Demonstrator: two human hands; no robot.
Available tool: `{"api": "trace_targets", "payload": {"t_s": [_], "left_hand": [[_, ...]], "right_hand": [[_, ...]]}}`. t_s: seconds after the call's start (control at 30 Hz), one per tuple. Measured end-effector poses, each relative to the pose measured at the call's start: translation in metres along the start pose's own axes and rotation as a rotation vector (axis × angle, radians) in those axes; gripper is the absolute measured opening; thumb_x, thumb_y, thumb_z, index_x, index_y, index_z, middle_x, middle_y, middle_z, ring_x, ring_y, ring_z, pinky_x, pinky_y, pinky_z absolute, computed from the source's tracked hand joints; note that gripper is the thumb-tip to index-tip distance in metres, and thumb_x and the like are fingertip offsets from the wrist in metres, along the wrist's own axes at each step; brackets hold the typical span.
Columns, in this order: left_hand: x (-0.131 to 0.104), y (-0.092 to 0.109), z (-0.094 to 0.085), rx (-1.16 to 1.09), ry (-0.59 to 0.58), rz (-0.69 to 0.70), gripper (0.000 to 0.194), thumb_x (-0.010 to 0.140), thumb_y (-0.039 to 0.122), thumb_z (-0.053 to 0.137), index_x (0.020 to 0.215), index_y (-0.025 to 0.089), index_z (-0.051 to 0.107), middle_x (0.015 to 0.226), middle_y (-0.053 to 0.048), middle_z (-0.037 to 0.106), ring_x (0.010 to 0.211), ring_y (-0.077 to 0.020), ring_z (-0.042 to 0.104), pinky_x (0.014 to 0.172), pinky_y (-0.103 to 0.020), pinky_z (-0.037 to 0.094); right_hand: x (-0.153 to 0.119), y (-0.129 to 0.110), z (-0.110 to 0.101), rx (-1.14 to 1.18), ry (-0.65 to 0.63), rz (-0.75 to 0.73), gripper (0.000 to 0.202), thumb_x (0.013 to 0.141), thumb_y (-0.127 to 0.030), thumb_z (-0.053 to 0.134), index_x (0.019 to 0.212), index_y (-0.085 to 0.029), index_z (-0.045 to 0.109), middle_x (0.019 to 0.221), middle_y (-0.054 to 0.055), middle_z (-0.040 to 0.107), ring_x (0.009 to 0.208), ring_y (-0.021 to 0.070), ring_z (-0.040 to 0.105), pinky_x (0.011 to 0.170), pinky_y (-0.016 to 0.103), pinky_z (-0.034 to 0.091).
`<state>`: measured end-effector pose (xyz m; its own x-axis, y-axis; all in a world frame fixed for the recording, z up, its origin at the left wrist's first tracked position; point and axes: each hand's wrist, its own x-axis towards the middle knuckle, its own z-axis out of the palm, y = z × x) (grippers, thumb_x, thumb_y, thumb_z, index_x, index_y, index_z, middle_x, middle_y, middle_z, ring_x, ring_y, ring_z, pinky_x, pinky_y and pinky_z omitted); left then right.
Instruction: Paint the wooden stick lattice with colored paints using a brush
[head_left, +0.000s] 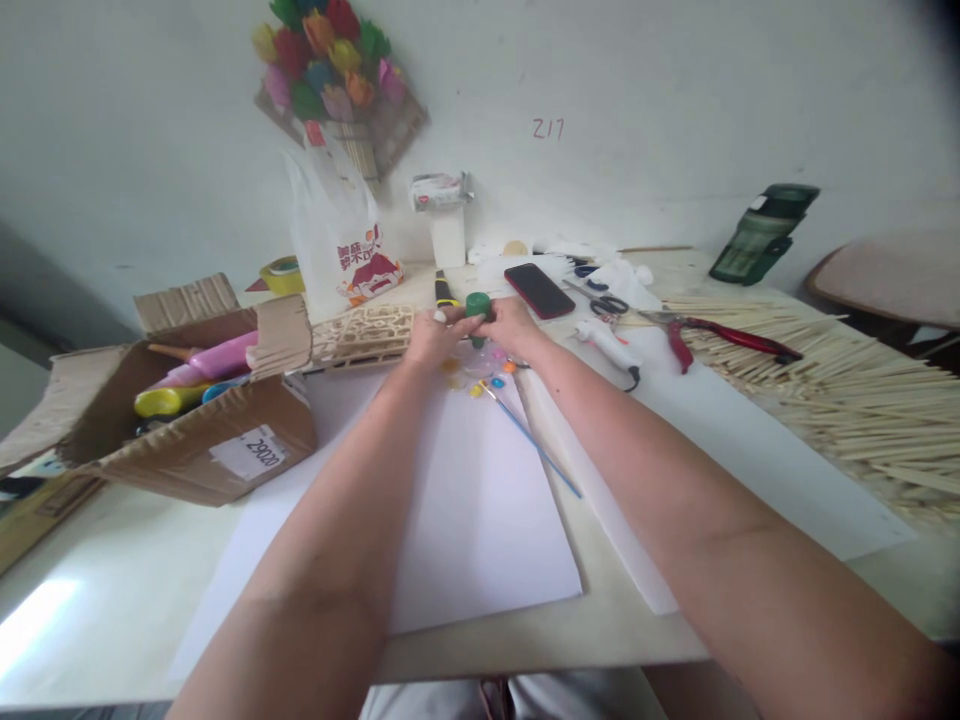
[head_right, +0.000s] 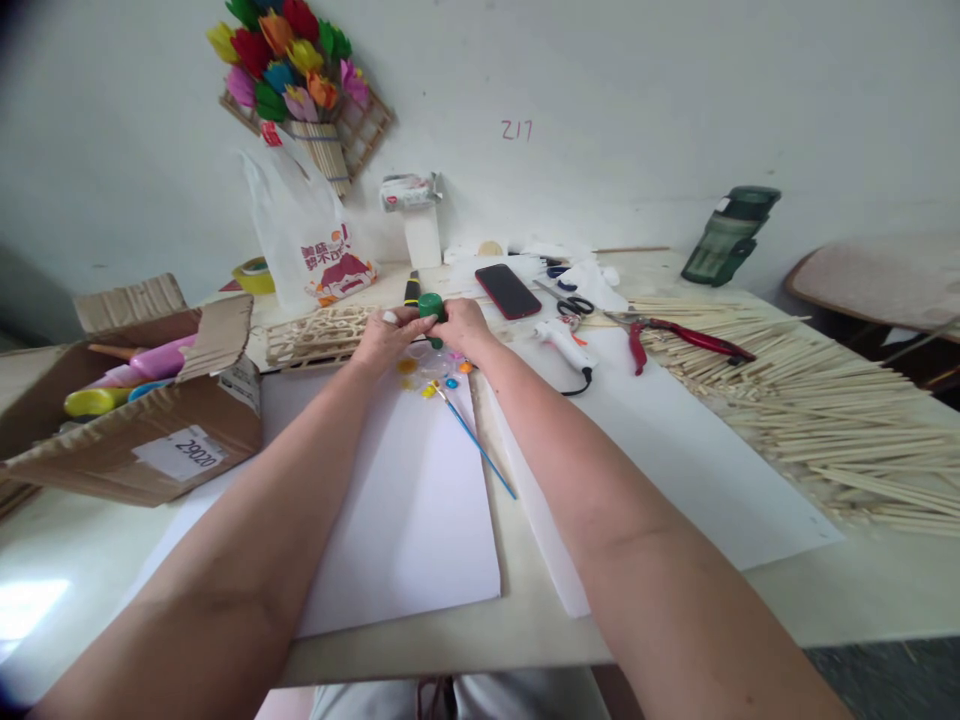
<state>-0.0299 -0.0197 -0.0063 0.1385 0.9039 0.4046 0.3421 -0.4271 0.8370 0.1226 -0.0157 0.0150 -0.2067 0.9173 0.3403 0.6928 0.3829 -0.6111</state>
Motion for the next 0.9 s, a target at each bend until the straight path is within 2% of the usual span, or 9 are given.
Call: {"api": "trace_targets", "payload": {"t_s": [0.33,0.63,0.9], "left_hand": [[-0.001,0.004,0.001,-0.068,0.0,0.003,0.042,0.063,0.054,0.075,0.07,0.013,0.07,0.067,-0.004,0.065,0.065,-0.014,0.053,0.061,-0.025,0.041],[-0.001,0.005,0.003,-0.045,0.048,0.033,0.039,0.065,0.051,0.074,0.063,0.013,0.067,0.058,-0.001,0.058,0.059,-0.0118,0.048,0.056,-0.025,0.038],[-0.002,0.011,0.005,-0.084,0.053,-0.021,0.037,0.062,0.049,0.077,0.057,0.015,0.062,0.055,0.0,0.055,0.059,-0.0128,0.049,0.055,-0.025,0.038]], "right_hand": [[0.002,0.003,0.004,0.0,0.043,-0.001,0.024,0.065,-0.023,0.075,0.085,-0.009,0.077,0.072,0.005,0.071,0.078,0.0196,0.066,0.065,0.024,0.047],[0.001,0.002,0.003,0.01,0.064,-0.01,0.019,0.065,-0.017,0.071,0.082,-0.01,0.077,0.068,0.004,0.069,0.074,0.0183,0.066,0.064,0.023,0.046],[0.001,0.001,0.003,-0.015,0.065,0.005,0.017,0.066,-0.016,0.07,0.08,-0.009,0.076,0.068,0.004,0.069,0.073,0.0175,0.065,0.064,0.024,0.046]]}}
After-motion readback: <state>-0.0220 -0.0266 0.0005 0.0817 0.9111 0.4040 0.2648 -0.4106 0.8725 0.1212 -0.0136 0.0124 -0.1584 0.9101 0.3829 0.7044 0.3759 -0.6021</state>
